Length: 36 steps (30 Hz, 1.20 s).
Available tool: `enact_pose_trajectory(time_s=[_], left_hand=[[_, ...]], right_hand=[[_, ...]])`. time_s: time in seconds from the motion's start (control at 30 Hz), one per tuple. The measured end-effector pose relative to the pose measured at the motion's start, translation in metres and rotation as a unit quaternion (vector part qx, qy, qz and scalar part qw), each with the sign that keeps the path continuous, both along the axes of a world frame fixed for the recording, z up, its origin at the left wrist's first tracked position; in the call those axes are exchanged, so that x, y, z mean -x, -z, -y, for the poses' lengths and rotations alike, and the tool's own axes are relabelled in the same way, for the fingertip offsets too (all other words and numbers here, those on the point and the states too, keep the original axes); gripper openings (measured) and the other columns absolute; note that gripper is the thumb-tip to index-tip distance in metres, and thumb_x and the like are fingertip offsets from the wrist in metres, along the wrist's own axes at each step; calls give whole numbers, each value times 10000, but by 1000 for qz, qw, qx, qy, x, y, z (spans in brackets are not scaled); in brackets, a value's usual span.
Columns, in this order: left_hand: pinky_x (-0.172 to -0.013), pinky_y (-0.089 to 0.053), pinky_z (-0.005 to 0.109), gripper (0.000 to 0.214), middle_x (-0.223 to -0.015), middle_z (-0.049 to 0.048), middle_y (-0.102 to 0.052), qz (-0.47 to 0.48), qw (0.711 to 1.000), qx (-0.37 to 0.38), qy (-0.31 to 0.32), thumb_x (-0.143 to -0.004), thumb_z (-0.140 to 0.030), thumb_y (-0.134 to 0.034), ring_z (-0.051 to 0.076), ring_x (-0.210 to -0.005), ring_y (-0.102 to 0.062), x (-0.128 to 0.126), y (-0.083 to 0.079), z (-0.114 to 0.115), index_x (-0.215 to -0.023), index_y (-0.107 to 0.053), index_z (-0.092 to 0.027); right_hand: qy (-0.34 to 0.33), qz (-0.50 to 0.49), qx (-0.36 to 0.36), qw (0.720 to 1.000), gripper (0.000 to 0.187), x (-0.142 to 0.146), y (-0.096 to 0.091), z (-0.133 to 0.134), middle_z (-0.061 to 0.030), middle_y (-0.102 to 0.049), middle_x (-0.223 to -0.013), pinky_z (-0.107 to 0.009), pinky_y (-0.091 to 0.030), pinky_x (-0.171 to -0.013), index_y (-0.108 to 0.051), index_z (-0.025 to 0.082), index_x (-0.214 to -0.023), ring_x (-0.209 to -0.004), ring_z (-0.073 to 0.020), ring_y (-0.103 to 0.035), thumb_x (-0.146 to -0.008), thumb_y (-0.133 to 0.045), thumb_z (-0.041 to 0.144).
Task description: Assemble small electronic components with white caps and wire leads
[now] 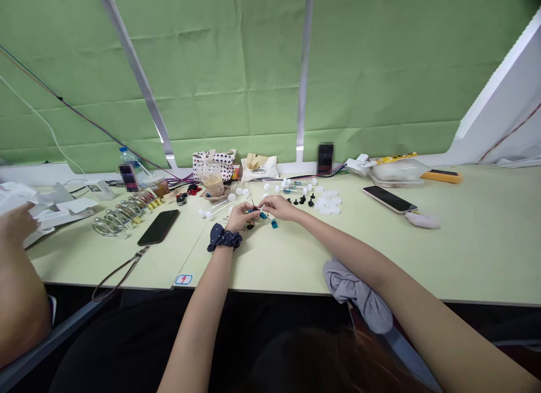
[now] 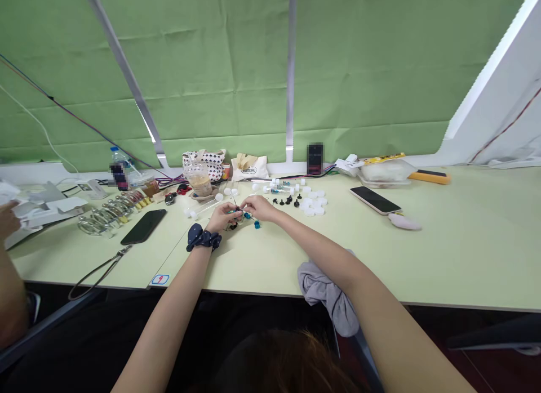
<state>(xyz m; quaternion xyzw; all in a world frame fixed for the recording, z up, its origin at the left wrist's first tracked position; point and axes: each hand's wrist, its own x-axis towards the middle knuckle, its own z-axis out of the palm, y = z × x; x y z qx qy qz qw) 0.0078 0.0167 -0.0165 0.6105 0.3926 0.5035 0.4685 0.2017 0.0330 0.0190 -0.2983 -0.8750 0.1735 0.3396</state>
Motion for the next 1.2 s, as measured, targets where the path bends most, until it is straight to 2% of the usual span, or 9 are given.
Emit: enact_pose_trajectory(time_s=[0.13, 0.33, 0.43, 0.67, 0.97, 1.2], left_hand=[[-534, -504, 252, 448, -664, 24, -658, 23, 1000, 1, 18, -521, -361, -820, 134, -572, -619, -1, 2, -1, -807, -556, -137], [-795, -530, 377, 498, -829, 77, -703, 63, 997, 34, 24, -497, -326, -838, 199, -757, -677, -4, 2, 0, -884, -611, -111], [-856, -509, 413, 486, -858, 89, -705, 77, 996, 37, 33, -506, -314, -838, 220, -793, -682, -6, 0, 3, -887, -618, -107], [-844, -522, 416, 473, -885, 109, -698, 90, 995, 37, 26, -511, -336, -834, 231, -783, -687, -8, -2, 4, -854, -608, -102], [-822, -531, 415, 479, -870, 82, -692, 80, 996, 26, 16, -498, -343, -836, 228, -779, -685, -7, 0, 3, -834, -586, -112], [-804, -537, 402, 467, -823, 59, -688, 59, 998, 19, 6, -496, -338, -835, 211, -758, -680, -6, 2, 1, -818, -578, -120]], right_hand=[[8, 9, -10, 1000, 168, 2, 1, 3, -10, -559, -707, -209, -333, -599, -691, 143, -902, -598, -89, -456, -802, -561, 111], [28, 20, -26, 999, 172, 3, 0, 5, -11, -557, -708, -213, -333, -618, -686, 143, -896, -613, -94, -461, -797, -560, 80], [49, 24, -23, 998, 168, 3, 0, 5, -15, -569, -718, -216, -339, -629, -682, 140, -899, -620, -97, -467, -799, -561, 78], [68, 29, -29, 997, 169, 2, 2, 2, -33, -593, -771, -229, -351, -654, -678, 145, -915, -651, -108, -487, -814, -552, 94], [66, 32, -24, 997, 171, 3, -3, 9, -25, -577, -749, -225, -342, -647, -682, 148, -900, -643, -103, -476, -810, -556, 75], [57, 43, -39, 997, 167, 3, 1, 6, -32, -576, -762, -230, -343, -659, -678, 134, -901, -666, -109, -482, -809, -551, 78]])
